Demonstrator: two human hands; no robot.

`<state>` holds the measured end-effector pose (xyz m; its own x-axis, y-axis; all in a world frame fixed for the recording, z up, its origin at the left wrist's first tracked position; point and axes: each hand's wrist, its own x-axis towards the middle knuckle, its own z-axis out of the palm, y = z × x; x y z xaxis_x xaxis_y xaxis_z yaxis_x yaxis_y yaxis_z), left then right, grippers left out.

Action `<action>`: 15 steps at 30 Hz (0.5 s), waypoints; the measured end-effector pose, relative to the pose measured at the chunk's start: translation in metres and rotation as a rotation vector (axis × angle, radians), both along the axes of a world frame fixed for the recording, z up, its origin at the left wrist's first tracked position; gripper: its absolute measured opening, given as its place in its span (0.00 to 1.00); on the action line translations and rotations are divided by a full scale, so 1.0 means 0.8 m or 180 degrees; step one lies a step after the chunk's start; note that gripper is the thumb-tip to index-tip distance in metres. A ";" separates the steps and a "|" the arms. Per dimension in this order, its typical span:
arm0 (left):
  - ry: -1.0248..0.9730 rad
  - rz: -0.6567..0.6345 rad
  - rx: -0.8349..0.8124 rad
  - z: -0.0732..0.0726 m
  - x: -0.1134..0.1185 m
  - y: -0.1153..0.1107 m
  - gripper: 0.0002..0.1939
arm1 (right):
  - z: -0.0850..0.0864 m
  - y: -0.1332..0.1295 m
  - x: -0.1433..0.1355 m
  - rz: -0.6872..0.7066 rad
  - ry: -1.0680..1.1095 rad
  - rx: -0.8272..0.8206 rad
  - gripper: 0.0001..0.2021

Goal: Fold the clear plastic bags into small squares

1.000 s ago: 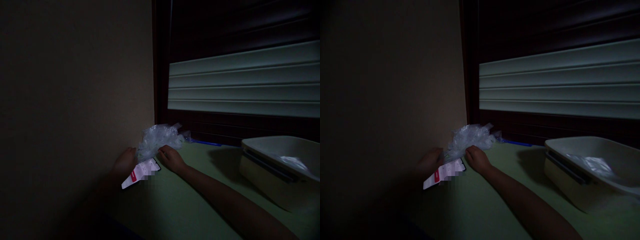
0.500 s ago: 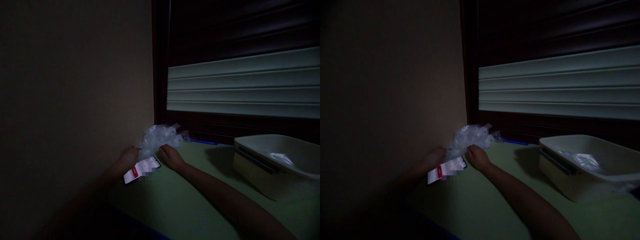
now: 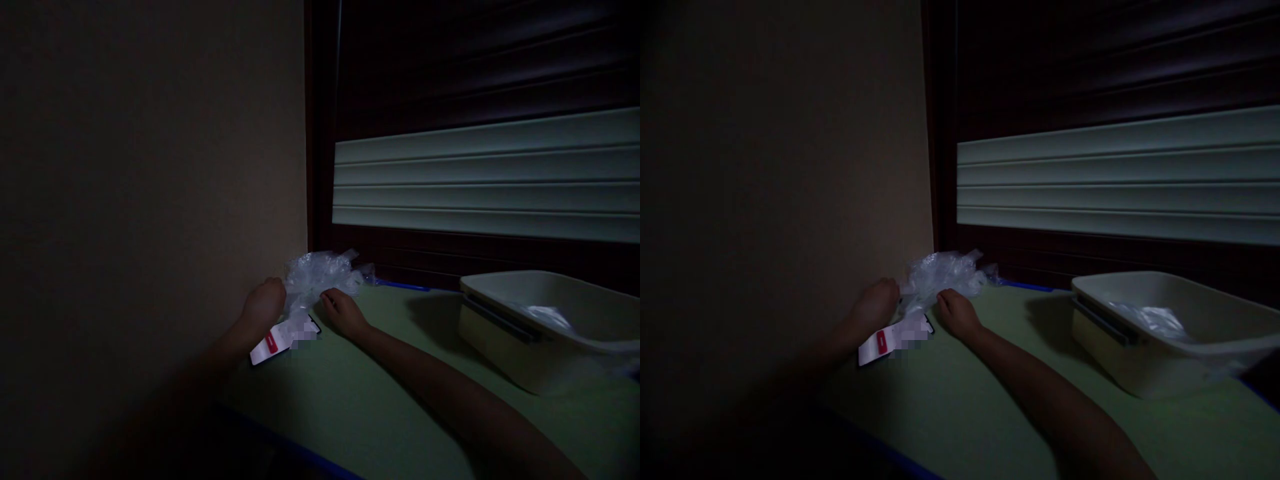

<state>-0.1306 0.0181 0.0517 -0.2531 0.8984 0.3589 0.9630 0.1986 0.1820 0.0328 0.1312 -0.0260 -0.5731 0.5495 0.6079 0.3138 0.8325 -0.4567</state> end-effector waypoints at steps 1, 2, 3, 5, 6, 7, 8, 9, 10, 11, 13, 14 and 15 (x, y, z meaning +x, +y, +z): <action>-0.0037 0.0020 0.0125 0.008 0.003 -0.002 0.14 | 0.000 0.001 0.000 -0.0033 0.0073 -0.0052 0.13; -0.0093 0.0024 0.0271 0.015 0.006 -0.004 0.13 | 0.000 0.002 0.000 -0.0065 0.0147 -0.0107 0.13; -0.0168 -0.0004 0.0406 0.023 0.008 -0.006 0.11 | 0.001 0.003 0.000 -0.0094 0.0220 -0.0164 0.13; -0.0376 -0.0084 0.0676 0.035 0.010 -0.008 0.12 | 0.003 0.004 -0.001 -0.0130 0.0360 -0.0284 0.13; -0.0514 -0.0128 0.0797 0.039 0.010 -0.009 0.13 | 0.004 0.004 -0.002 -0.0134 0.0428 -0.0350 0.14; -0.0678 -0.0168 0.0904 0.042 0.010 -0.008 0.13 | 0.005 0.004 -0.002 -0.0129 0.0494 -0.0421 0.14; -0.0873 -0.0209 0.0992 0.042 0.009 -0.007 0.13 | 0.006 0.002 -0.001 -0.0115 0.0561 -0.0503 0.14; -0.1097 -0.0260 0.1054 0.041 0.009 -0.006 0.13 | 0.007 -0.001 0.000 -0.0095 0.0629 -0.0595 0.14; -0.1346 -0.0322 0.1092 0.038 0.009 -0.004 0.12 | 0.008 -0.005 0.003 -0.0068 0.0700 -0.0699 0.13; -0.1610 -0.0401 0.1102 0.034 0.011 -0.002 0.12 | 0.008 -0.011 0.007 -0.0034 0.0774 -0.0814 0.13; -0.2143 -0.0597 0.1048 0.023 0.020 0.001 0.11 | 0.008 -0.028 0.022 0.0051 0.0934 -0.1076 0.12; -0.2392 -0.0706 0.0978 0.016 0.028 0.001 0.10 | 0.008 -0.037 0.033 0.0095 0.1019 -0.1221 0.12; -0.2622 -0.0806 0.0895 0.009 0.039 0.001 0.11 | 0.008 -0.047 0.046 0.0136 0.1107 -0.1376 0.14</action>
